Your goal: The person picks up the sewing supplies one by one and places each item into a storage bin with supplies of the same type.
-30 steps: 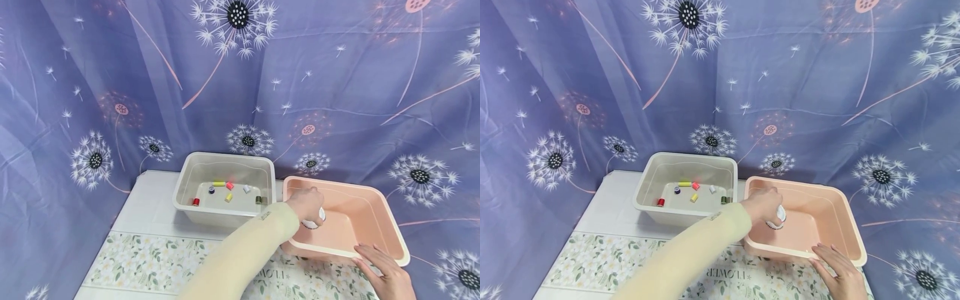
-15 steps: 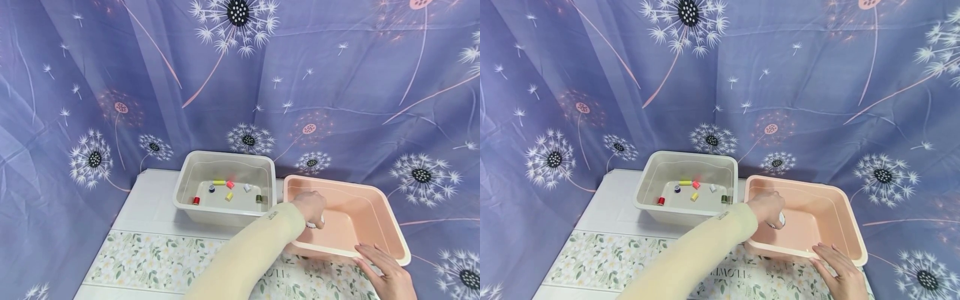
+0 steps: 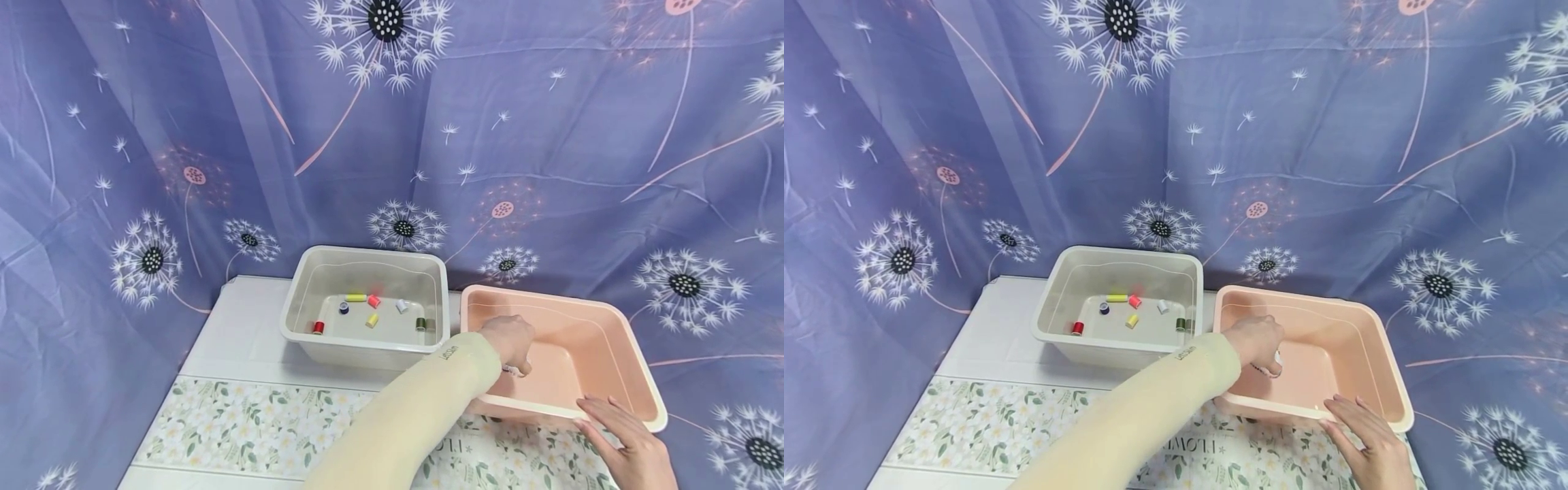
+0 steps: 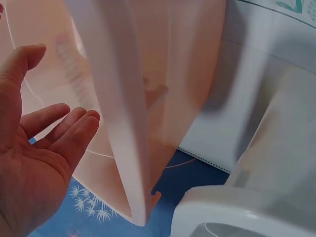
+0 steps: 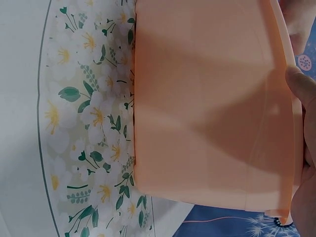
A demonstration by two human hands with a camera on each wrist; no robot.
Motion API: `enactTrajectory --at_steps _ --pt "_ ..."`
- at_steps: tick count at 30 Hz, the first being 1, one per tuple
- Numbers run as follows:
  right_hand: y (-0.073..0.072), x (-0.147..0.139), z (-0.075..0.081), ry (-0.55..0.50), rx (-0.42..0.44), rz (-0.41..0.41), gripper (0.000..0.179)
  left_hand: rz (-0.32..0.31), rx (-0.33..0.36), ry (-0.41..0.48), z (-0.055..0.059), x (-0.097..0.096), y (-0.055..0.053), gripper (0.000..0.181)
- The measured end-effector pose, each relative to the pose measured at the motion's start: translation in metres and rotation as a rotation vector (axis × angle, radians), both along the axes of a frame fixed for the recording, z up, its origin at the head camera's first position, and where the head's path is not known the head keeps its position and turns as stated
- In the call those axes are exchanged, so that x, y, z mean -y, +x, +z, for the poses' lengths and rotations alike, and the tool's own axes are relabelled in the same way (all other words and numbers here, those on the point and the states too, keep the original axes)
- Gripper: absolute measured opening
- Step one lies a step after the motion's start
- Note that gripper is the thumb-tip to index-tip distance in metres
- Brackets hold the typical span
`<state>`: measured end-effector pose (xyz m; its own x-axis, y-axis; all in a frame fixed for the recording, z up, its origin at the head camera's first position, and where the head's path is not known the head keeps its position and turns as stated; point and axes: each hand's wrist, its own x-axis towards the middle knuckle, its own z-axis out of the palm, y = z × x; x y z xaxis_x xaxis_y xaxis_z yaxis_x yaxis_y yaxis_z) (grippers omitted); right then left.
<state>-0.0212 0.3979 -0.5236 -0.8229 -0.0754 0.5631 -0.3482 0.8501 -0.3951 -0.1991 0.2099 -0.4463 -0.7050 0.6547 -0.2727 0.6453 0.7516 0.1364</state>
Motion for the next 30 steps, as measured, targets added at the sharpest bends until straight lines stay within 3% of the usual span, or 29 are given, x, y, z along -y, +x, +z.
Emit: enactTrajectory --at_steps 5,12,21,30 --pt "-0.001 0.001 0.0 0.007 -0.02 0.006 0.05 0.004 0.006 0.013 0.003 0.002 0.001 0.029" --pt "-0.006 -0.001 -0.002 -0.001 -0.11 0.057 0.041 -0.002 -0.028 0.017 0.013 0.005 -0.003 0.033" --pt "-0.004 0.0 0.005 0.021 0.003 0.018 0.049 -0.041 -0.027 0.02 0.038 0.02 -0.005 0.035" --pt "-0.001 0.003 0.007 0.05 0.029 -0.005 0.052 -0.095 -0.033 0.024 0.053 0.041 -0.001 0.037"
